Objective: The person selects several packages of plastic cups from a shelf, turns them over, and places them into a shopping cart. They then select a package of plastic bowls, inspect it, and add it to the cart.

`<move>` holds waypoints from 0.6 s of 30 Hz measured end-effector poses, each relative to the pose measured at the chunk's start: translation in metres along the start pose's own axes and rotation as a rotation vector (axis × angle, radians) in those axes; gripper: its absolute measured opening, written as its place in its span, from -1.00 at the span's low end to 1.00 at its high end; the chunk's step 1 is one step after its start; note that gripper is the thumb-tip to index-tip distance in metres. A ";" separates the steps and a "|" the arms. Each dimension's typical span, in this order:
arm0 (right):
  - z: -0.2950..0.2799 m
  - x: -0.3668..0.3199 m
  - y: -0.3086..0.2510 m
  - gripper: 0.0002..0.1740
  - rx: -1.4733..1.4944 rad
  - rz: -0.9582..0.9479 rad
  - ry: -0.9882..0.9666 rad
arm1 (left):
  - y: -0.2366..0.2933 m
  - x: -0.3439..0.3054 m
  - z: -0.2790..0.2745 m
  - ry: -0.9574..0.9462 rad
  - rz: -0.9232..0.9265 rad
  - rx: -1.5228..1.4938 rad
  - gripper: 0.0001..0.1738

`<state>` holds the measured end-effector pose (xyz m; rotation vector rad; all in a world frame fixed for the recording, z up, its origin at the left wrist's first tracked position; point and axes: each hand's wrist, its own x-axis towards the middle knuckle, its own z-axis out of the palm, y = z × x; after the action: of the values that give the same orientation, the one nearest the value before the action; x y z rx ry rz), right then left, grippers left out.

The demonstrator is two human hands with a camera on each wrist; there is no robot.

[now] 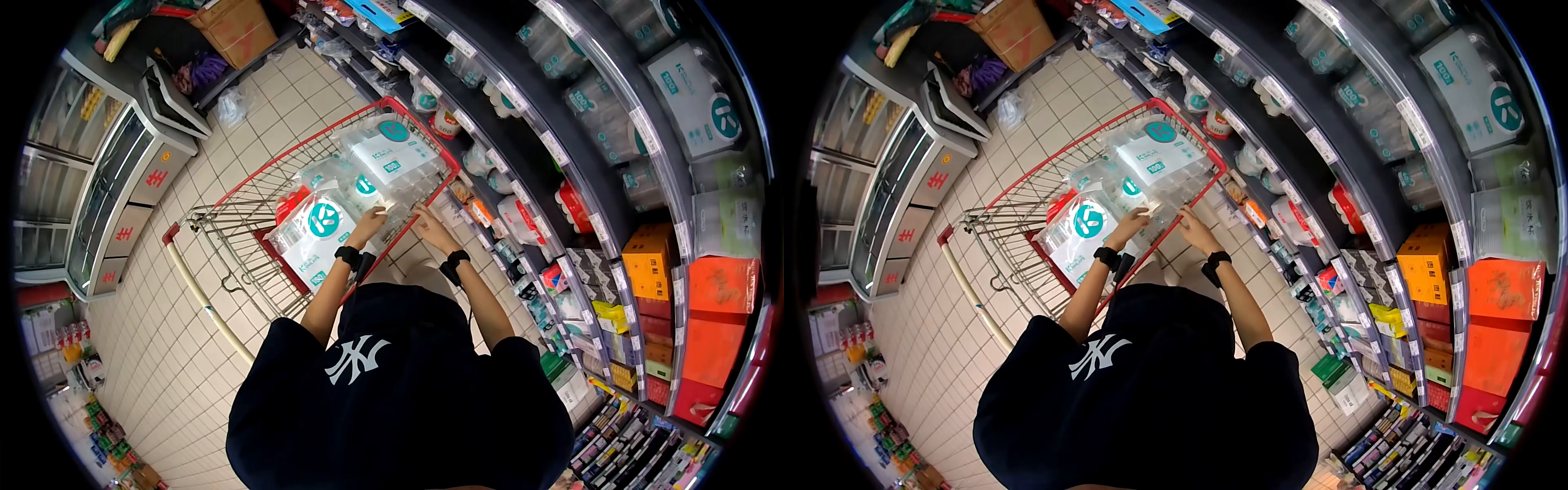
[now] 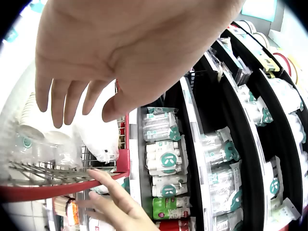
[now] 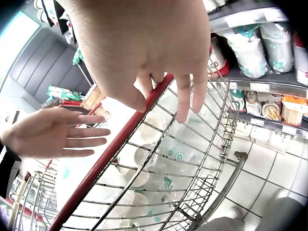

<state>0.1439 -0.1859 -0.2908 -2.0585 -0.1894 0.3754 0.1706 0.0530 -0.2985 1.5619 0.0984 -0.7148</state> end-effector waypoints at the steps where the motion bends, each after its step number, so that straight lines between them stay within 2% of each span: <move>1: 0.001 0.000 0.000 -0.60 0.002 0.000 0.002 | -0.005 -0.004 0.002 -0.001 -0.001 0.003 -0.42; 5: 0.004 0.002 -0.002 -0.63 -0.044 0.013 0.028 | -0.008 -0.023 0.011 -0.078 -0.037 0.145 -0.37; 8: 0.010 0.005 0.011 -0.64 -0.092 0.002 0.051 | -0.025 -0.025 0.015 -0.234 -0.015 0.240 -0.34; 13: 0.010 0.003 0.000 -0.74 -0.181 -0.059 0.114 | -0.021 -0.038 0.025 -0.230 -0.005 0.283 -0.36; 16: 0.017 0.002 0.001 -0.77 -0.167 0.034 0.112 | -0.025 -0.039 0.021 -0.292 -0.024 0.268 -0.36; 18: 0.022 0.003 0.004 -0.78 -0.214 -0.038 0.197 | -0.029 -0.039 0.023 -0.259 0.072 0.247 -0.40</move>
<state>0.1392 -0.1691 -0.3044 -2.2837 -0.1539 0.1311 0.1170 0.0496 -0.3040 1.6826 -0.2449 -0.8910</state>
